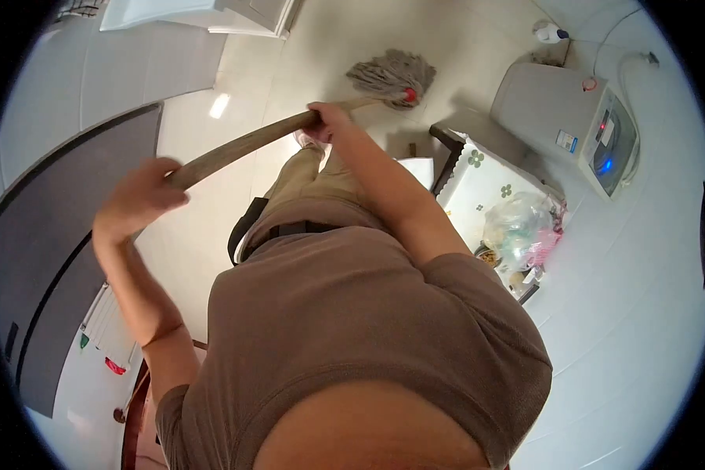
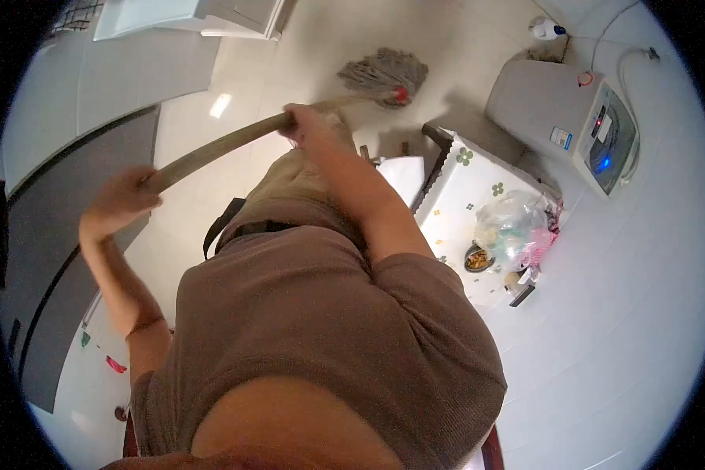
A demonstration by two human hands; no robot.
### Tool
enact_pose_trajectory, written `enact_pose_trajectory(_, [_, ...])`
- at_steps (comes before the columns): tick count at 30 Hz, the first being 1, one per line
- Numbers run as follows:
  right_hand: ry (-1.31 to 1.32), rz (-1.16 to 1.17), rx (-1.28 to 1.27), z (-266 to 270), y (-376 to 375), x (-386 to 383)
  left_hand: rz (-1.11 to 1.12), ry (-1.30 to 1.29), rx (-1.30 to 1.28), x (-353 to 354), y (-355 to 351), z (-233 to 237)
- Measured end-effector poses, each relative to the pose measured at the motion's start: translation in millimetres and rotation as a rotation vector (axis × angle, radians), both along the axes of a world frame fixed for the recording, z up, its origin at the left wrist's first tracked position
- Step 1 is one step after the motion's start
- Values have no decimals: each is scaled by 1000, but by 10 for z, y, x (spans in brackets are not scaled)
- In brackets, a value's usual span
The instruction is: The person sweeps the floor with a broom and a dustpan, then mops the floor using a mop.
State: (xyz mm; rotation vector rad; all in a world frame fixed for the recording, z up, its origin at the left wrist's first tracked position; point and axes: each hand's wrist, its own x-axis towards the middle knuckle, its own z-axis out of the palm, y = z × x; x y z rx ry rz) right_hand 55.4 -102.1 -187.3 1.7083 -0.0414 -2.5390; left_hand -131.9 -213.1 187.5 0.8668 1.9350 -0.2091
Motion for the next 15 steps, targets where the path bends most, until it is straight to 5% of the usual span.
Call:
enact_pose_trajectory(8, [-297,83,105,-951,450,1363,-205,-13,115,674,338,-1027])
enact_pose_trajectory(9, [-287,110,111,-913,420,1295,-226,-37,-20,769,363,-1055])
enact_pose_trajectory(11, [-481,-223,196,-785,282,1248,-249,7,61,904,192,-1085])
enact_pose_trajectory(14, [-516,-125,160,-697,115,1064,-207,37,105,796,-149,-987])
enact_pose_trajectory(15, [-464,83,156,-632,70,988,-169,26,119,752,-274,-909])
